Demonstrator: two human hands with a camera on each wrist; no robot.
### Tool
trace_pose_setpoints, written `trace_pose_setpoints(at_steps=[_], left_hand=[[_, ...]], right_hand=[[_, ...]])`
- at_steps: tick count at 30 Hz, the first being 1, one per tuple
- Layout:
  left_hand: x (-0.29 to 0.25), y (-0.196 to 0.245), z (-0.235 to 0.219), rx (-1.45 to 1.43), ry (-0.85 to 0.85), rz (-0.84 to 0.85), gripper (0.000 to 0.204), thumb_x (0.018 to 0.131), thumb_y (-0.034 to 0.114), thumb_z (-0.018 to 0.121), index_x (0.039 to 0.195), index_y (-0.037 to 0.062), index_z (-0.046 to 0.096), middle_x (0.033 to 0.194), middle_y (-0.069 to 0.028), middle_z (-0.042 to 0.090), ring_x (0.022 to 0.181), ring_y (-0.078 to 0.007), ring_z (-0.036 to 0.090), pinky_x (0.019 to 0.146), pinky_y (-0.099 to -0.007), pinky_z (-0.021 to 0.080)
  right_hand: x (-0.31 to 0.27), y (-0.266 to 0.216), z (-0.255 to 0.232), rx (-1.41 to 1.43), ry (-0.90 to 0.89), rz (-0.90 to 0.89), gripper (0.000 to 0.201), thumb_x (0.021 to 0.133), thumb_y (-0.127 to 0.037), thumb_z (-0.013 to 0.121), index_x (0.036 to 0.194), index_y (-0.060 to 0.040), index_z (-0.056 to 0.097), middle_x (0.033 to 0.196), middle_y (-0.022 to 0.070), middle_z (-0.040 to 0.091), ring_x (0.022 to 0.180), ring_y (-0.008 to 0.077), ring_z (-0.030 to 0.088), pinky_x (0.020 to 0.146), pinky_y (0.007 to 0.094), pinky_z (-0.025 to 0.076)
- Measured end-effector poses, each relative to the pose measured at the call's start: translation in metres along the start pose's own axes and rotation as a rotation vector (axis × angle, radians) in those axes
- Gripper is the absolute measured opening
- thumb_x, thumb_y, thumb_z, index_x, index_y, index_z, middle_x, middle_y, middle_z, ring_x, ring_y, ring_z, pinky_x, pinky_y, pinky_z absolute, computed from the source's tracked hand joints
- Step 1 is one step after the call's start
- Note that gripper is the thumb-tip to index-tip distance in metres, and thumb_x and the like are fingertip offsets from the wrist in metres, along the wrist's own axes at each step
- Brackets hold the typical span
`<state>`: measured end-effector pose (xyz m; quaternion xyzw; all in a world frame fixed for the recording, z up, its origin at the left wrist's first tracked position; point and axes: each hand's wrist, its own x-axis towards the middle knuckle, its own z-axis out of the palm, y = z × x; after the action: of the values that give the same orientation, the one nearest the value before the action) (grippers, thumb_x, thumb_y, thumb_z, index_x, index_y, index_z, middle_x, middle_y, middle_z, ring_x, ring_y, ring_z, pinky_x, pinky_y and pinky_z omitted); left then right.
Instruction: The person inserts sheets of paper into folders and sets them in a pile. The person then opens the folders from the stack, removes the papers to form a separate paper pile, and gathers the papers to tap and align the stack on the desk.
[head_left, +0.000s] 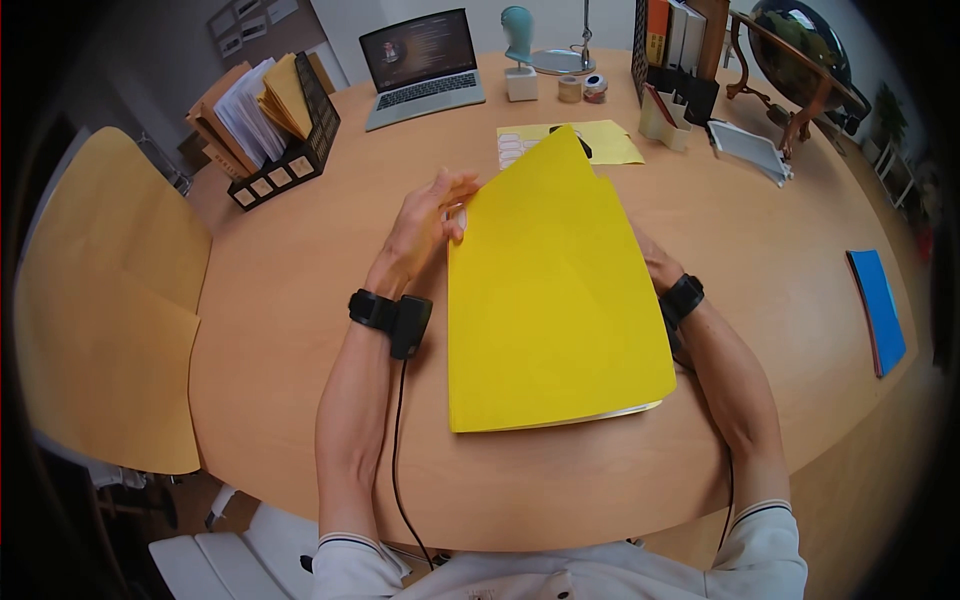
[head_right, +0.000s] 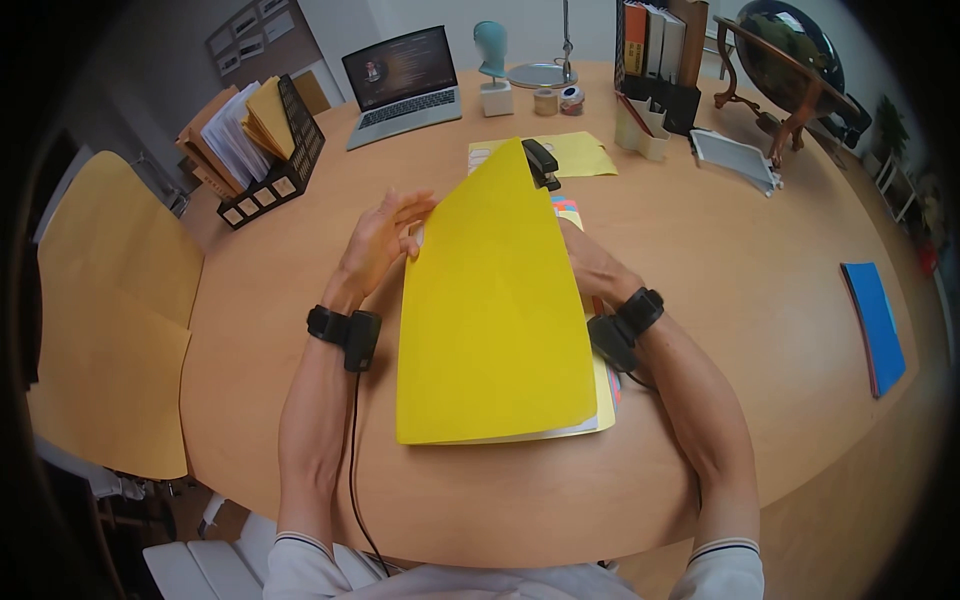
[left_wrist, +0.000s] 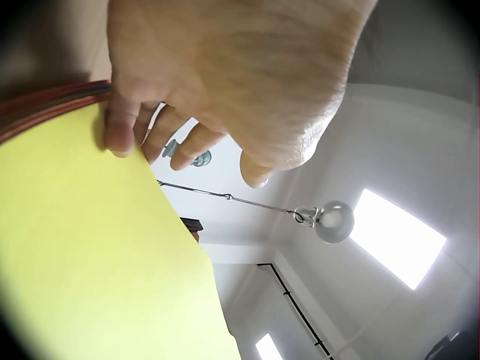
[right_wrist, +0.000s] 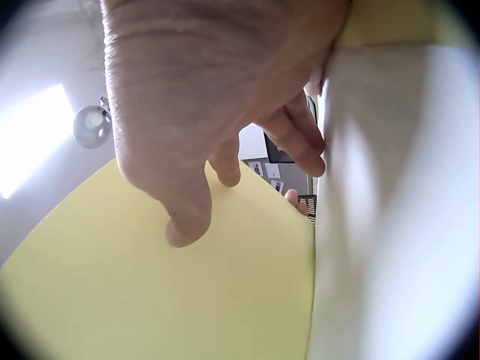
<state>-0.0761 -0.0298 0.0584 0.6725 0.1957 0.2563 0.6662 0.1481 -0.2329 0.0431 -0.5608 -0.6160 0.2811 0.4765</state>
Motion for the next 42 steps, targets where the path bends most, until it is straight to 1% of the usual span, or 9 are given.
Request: trace_pose_setpoints(at_steps=[7,11,15,23,24,26,27,32,42], left_hand=[[0.003,-0.012,-0.008,-0.05,-0.02,0.108,0.039,0.107,0.028,0.054,0.133,-0.0016,0.06,0.115,-0.0066,0.066,0.086,-0.0106,0.058,0.071,-0.0255,0.047],[0.003,-0.01,-0.009,-0.038,-0.072,0.12,0.03,0.107,0.022,0.055,0.125,0.001,0.064,0.11,-0.0044,0.068,0.083,-0.0089,0.058,0.071,-0.0247,0.048],[0.006,-0.015,-0.013,-0.12,0.061,0.191,0.027,0.105,0.028,0.058,0.113,0.0039,0.066,0.1,-0.003,0.067,0.084,-0.0108,0.061,0.072,-0.0261,0.051],[0.005,-0.037,0.006,-0.521,0.043,0.666,0.01,0.099,0.016,0.064,0.096,0.0099,0.058,0.087,-0.0026,0.061,0.079,-0.0127,0.06,0.072,-0.0243,0.054],[0.007,-0.037,-0.006,-0.518,0.048,0.667,0.01,0.099,0.016,0.064,0.096,0.0099,0.058,0.087,-0.0026,0.061,0.079,-0.0127,0.06,0.072,-0.0243,0.054],[0.007,-0.027,-0.031,-0.292,-0.076,0.168,0.016,0.102,0.024,0.063,0.097,0.0097,0.058,0.085,-0.0016,0.062,0.079,-0.0101,0.06,0.07,-0.0241,0.052],[0.006,-0.033,-0.031,-0.344,-0.033,0.123,0.024,0.104,0.032,0.059,0.097,0.01,0.057,0.085,-0.0006,0.063,0.077,-0.0072,0.059,0.068,-0.0234,0.05],[-0.001,-0.026,-0.007,-0.235,0.191,0.188,0.024,0.106,0.033,0.057,0.096,0.0106,0.056,0.081,-0.001,0.062,0.074,-0.0067,0.058,0.064,-0.0236,0.049],[0.002,-0.035,-0.025,-0.492,-0.086,0.149,0.018,0.1,0.025,0.065,0.096,0.0111,0.055,0.084,-0.0026,0.061,0.07,-0.0105,0.06,0.059,-0.0231,0.056]], right_hand=[[0.009,-0.006,-0.01,0.029,-0.092,0.029,0.059,0.097,-0.037,0.063,0.139,0.003,0.052,0.135,0.0188,0.062,0.124,0.0269,0.058,0.107,0.0389,0.043],[0.016,0.029,-0.017,0.016,0.198,0.018,0.055,0.094,-0.03,0.069,0.136,0.0043,0.058,0.13,0.0208,0.064,0.123,0.0271,0.06,0.111,0.0374,0.042],[0.016,0.04,-0.03,-0.421,0.285,0.0,0.052,0.089,-0.03,0.074,0.121,0.0107,0.064,0.114,0.0246,0.067,0.111,0.0335,0.064,0.098,0.0396,0.049],[0.014,0.052,-0.026,-0.365,0.563,0.173,0.059,0.072,-0.043,0.086,0.095,0.0079,0.068,0.089,0.0176,0.066,0.081,0.0281,0.064,0.073,0.0389,0.05],[0.014,0.051,-0.028,-0.333,0.563,0.252,0.056,0.069,-0.043,0.088,0.088,0.0056,0.068,0.082,0.0137,0.065,0.074,0.0238,0.062,0.067,0.0368,0.049],[0.013,0.056,-0.032,-0.223,0.533,0.267,0.052,0.068,-0.041,0.089,0.084,0.0029,0.066,0.077,0.0095,0.062,0.07,0.0193,0.059,0.063,0.0342,0.048],[0.013,0.059,-0.033,-0.116,0.51,0.284,0.048,0.067,-0.039,0.09,0.079,0.0002,0.064,0.072,0.0054,0.059,0.066,0.0148,0.056,0.059,0.0316,0.046],[0.011,0.054,-0.035,-0.034,0.53,0.275,0.04,0.069,-0.031,0.088,0.077,-0.001,0.063,0.071,0.0017,0.057,0.064,0.0107,0.052,0.056,0.0289,0.043],[0.014,0.054,-0.037,-0.153,0.448,0.24,0.046,0.073,-0.025,0.087,0.104,0.0038,0.071,0.08,0.002,0.061,0.075,0.0109,0.056,0.065,0.0272,0.046]])
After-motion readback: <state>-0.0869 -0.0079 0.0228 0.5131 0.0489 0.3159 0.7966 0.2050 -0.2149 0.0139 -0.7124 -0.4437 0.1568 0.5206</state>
